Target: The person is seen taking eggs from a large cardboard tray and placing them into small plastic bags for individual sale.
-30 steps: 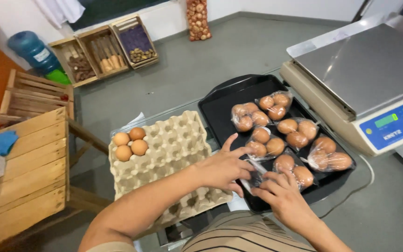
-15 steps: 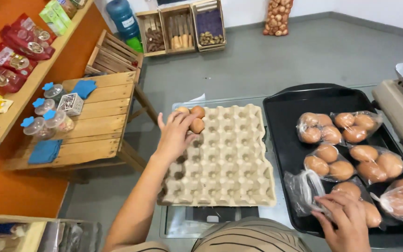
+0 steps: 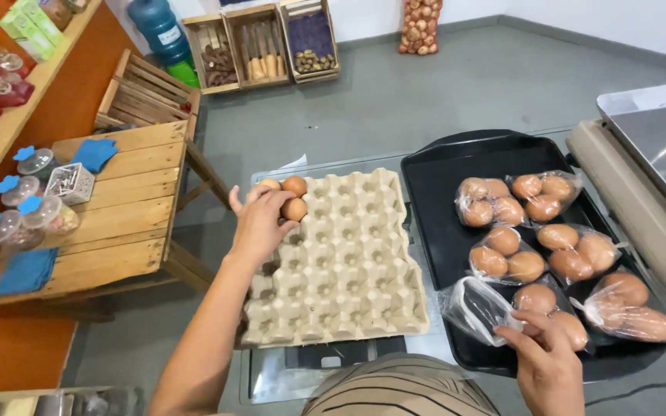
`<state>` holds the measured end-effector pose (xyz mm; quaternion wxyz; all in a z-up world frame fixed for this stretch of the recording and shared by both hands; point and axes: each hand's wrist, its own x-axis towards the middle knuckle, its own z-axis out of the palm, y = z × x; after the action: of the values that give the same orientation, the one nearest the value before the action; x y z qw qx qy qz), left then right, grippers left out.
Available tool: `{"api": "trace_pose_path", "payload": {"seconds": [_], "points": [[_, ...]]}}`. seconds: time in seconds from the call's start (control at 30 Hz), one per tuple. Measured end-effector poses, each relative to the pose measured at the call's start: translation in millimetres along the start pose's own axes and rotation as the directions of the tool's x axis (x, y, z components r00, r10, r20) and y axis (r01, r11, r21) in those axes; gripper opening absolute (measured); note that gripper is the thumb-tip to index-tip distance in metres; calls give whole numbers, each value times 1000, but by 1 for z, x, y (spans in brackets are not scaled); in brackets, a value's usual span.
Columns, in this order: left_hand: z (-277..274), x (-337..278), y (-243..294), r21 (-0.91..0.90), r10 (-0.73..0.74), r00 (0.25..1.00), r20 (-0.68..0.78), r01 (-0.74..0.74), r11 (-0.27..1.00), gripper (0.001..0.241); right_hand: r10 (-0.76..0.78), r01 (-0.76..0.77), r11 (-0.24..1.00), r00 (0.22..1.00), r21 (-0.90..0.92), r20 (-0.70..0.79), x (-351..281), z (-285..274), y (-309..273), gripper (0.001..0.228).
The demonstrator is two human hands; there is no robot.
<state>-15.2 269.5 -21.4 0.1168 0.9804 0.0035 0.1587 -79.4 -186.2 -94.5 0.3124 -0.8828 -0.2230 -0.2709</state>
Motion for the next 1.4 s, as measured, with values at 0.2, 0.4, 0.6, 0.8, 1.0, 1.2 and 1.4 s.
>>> {"api": "trace_pose_path", "payload": {"seconds": [0.2, 0.4, 0.6, 0.8, 1.0, 1.2, 1.4], "points": [[-6, 0, 17, 68, 108, 981, -163, -98, 993, 42, -31, 31, 999, 999, 7, 40, 1, -4, 3, 33], [-27, -5, 161, -594, 89, 995, 48, -43, 803, 52, -58, 55, 998, 993, 35, 106, 6, -5, -5, 28], [26, -10, 240, -661, 568, 814, 125, -358, 659, 47, -137, 137, 989, 990, 47, 8, 16, -6, -16, 8], [48, -8, 244, -519, 601, 742, 296, -404, 754, 42, -42, 43, 997, 999, 66, -15, 14, -2, -12, 4], [63, -10, 242, -452, 614, 710, 344, -448, 771, 46, -172, 175, 985, 979, -15, 113, 24, -10, -21, 19], [40, -3, 207, -395, 619, 759, 204, -514, 761, 47, -126, 214, 942, 938, -257, 322, 22, -5, -16, 55], [-8, 12, 67, 141, 240, 947, -212, -213, 967, 31, -90, 189, 900, 962, -392, 257, -2, 22, 28, 67]]}}
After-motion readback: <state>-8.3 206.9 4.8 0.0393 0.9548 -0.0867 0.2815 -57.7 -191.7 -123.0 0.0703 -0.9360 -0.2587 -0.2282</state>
